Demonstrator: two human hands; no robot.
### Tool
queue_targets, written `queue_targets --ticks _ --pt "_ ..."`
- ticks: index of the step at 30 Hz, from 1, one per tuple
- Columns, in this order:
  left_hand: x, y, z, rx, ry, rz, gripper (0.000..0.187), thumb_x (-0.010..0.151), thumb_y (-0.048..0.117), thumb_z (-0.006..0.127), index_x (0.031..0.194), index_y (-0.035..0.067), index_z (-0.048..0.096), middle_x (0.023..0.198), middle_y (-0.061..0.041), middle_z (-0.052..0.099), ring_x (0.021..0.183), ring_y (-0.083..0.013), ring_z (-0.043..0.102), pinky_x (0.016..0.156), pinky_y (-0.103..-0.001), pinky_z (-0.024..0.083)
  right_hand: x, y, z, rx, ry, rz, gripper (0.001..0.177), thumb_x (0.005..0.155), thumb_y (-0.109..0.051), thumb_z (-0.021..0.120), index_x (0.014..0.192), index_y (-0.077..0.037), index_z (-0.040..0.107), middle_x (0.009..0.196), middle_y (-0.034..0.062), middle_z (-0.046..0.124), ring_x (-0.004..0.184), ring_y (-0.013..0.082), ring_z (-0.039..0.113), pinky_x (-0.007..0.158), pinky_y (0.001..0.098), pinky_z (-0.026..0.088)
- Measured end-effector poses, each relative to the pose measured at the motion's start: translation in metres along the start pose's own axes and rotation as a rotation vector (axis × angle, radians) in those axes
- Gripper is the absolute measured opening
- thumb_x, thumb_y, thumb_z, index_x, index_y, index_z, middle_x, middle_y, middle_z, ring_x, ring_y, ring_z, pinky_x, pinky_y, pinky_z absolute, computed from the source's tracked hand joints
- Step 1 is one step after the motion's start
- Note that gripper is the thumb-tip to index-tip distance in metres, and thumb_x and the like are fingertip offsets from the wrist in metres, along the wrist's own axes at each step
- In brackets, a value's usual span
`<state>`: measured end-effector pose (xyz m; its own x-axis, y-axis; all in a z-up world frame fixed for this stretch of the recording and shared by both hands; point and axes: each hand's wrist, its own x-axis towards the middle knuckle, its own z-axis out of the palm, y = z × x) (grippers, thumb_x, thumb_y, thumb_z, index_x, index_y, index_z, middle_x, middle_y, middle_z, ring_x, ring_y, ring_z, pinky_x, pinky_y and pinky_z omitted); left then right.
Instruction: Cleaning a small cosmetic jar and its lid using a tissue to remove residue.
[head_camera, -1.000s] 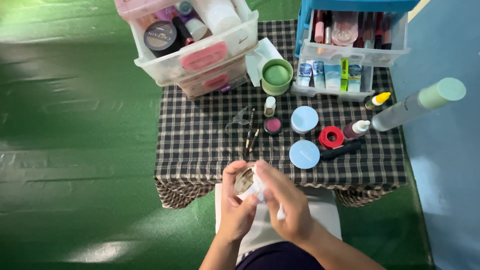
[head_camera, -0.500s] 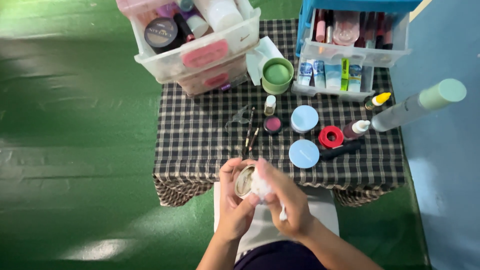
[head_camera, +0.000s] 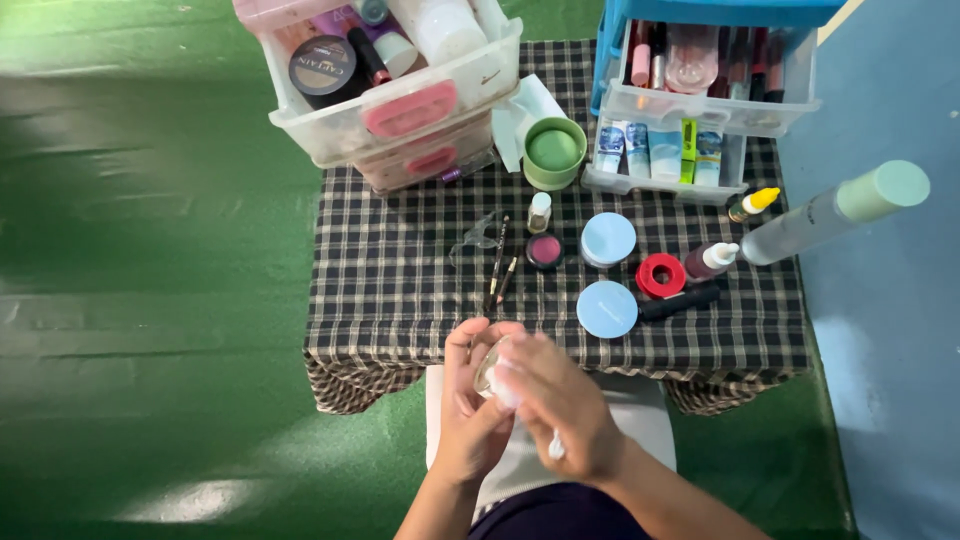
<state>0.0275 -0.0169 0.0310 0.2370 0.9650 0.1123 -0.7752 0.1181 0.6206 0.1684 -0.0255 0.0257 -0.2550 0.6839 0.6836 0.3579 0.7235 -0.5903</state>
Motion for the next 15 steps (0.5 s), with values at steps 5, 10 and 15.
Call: queue_targets --ticks 5,10,15 --pt "0.003 0.007 0.005 0.219 0.02 0.029 0.067 0.085 0.026 0.09 0.134 0.01 0.046 0.133 -0.014 0.054 0.116 -0.0212 0.057 0.098 -0.034 0.049 0.019 -0.013 -0.011 0.057 0.021 0.065 0.039 0.112 -0.015 0.036 0.141 0.006 0.05 0.146 0.0259 0.054 0.141 0.046 0.054 0.122 0.055 0.049" --pt "0.003 0.007 0.0 0.241 -0.001 0.033 0.072 0.084 0.028 0.091 0.136 0.009 0.045 0.133 -0.012 0.052 0.122 -0.0209 0.052 0.102 -0.034 0.046 0.014 -0.005 -0.008 0.149 0.006 0.097 0.045 0.113 -0.018 0.033 0.151 0.006 0.038 0.151 0.0297 0.052 0.145 0.0398 0.053 0.128 0.0477 0.042" --pt "0.004 0.005 0.0 0.102 -0.027 0.016 0.071 0.086 0.016 0.089 0.139 0.011 0.044 0.138 -0.017 0.054 0.126 -0.0249 0.054 0.102 -0.038 0.049 0.01 -0.011 -0.005 0.019 0.203 0.137 0.023 0.109 -0.019 0.045 0.115 -0.001 0.057 0.124 0.0252 0.062 0.122 0.0421 0.068 0.104 0.0466 0.062"
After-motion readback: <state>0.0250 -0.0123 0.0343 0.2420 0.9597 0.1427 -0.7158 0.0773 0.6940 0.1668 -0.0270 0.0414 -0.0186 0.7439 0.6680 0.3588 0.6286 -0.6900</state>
